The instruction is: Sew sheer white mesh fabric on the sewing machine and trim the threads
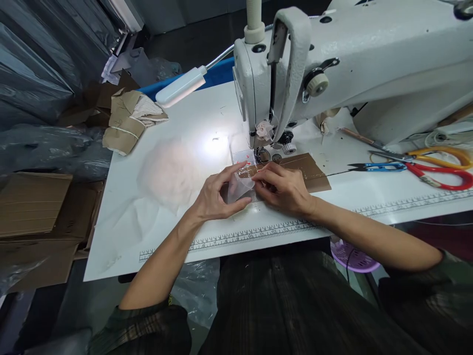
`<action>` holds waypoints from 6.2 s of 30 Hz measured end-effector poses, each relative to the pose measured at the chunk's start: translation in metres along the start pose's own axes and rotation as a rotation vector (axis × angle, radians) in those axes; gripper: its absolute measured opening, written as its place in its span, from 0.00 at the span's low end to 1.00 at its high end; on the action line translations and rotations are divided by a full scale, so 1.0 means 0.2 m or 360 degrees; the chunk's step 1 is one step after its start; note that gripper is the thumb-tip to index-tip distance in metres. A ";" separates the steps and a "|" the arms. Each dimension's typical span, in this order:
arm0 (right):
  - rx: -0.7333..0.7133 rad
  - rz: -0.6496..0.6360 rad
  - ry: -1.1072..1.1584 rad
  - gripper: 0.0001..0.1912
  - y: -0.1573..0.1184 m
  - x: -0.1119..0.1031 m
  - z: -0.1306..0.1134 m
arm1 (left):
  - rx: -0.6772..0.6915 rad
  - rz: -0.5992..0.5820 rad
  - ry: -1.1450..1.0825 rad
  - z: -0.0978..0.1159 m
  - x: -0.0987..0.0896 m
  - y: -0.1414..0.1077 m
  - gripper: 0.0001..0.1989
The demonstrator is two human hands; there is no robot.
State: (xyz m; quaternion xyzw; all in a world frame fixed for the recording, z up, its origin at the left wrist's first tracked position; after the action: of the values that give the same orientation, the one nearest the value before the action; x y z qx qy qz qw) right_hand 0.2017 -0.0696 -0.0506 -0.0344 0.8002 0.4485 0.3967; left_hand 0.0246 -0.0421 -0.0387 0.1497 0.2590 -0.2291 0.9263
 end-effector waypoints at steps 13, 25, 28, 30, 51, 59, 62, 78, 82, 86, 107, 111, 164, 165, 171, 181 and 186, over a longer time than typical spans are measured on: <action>-0.0279 0.0165 -0.0231 0.07 -0.01 -0.03 -0.04 | 0.1041 0.0630 0.0940 0.05 0.02 -0.06 0.06; 0.0056 0.0043 0.0268 0.07 -0.01 0.00 -0.01 | 0.0617 0.0711 0.0532 0.04 -0.02 -0.04 0.05; 0.0468 -0.0163 0.0966 0.06 -0.01 0.04 0.02 | 0.0362 0.0526 0.0237 0.04 -0.03 -0.02 0.11; 0.0765 -0.0326 0.1409 0.06 -0.01 0.03 0.04 | 0.0076 0.0409 0.0037 0.02 -0.03 -0.02 0.17; 0.0745 -0.0276 0.1735 0.11 -0.07 -0.18 -0.01 | 0.0056 -0.0137 -0.0159 0.12 0.10 0.04 0.17; 0.0515 -0.0504 0.1092 0.10 -0.06 -0.14 0.00 | -0.0620 -0.0053 -0.0665 0.02 0.08 -0.01 0.15; 0.0364 -0.0354 0.0825 0.09 -0.01 -0.14 0.02 | -0.0721 -0.0090 -0.0754 0.00 0.09 -0.01 0.21; 0.0060 -0.0464 0.0754 0.06 0.07 -0.09 0.03 | -0.0678 0.0027 -0.0608 0.01 0.07 0.01 0.20; -0.0052 -0.0487 0.0680 0.06 0.08 -0.08 0.04 | -0.0709 0.0027 -0.0637 0.00 0.07 0.01 0.21; -0.0176 -0.0421 0.0561 0.05 0.08 -0.06 0.03 | -0.0737 0.0012 -0.0673 -0.01 0.08 0.01 0.22; 0.0101 -0.0347 0.0911 0.05 0.03 -0.05 0.07 | -0.0806 -0.0028 -0.0661 -0.01 0.06 0.01 0.22; 0.0069 -0.0335 0.0776 0.04 0.03 -0.04 0.06 | -0.0800 -0.0034 -0.0614 -0.03 0.07 0.01 0.23; 0.0118 -0.0259 0.0716 0.07 0.04 -0.04 0.04 | -0.0787 -0.0067 -0.0558 -0.03 0.08 0.01 0.25; 0.0168 -0.0253 0.0738 0.06 0.04 -0.04 0.04 | -0.0799 -0.0065 -0.0570 -0.03 0.08 0.01 0.25; 0.0374 -0.0274 0.0829 0.04 0.01 -0.03 0.08 | -0.0899 -0.0076 -0.0772 -0.02 0.09 0.01 0.23; 0.0332 -0.0353 0.0954 0.08 0.03 -0.01 0.08 | -0.0926 -0.0050 -0.0816 -0.05 0.09 0.01 0.22; 0.0378 -0.0314 0.1000 0.06 0.03 0.00 0.08 | -0.0969 -0.0047 -0.0867 -0.04 0.09 0.01 0.22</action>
State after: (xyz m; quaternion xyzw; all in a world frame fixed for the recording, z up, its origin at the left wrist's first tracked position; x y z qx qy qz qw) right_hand 0.2099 -0.0543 -0.0514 -0.2015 0.9225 0.2794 0.1738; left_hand 0.0372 -0.0436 -0.0550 -0.2014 0.0622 -0.1864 0.9596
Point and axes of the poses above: each hand's wrist, its own y-axis towards the middle knuckle, its own x-axis out of the palm, z = x × y, the point moved 4 cm from there along y, towards the middle knuckle, and after that the axes turned 13 degrees about -x, right-handed, at the moved point
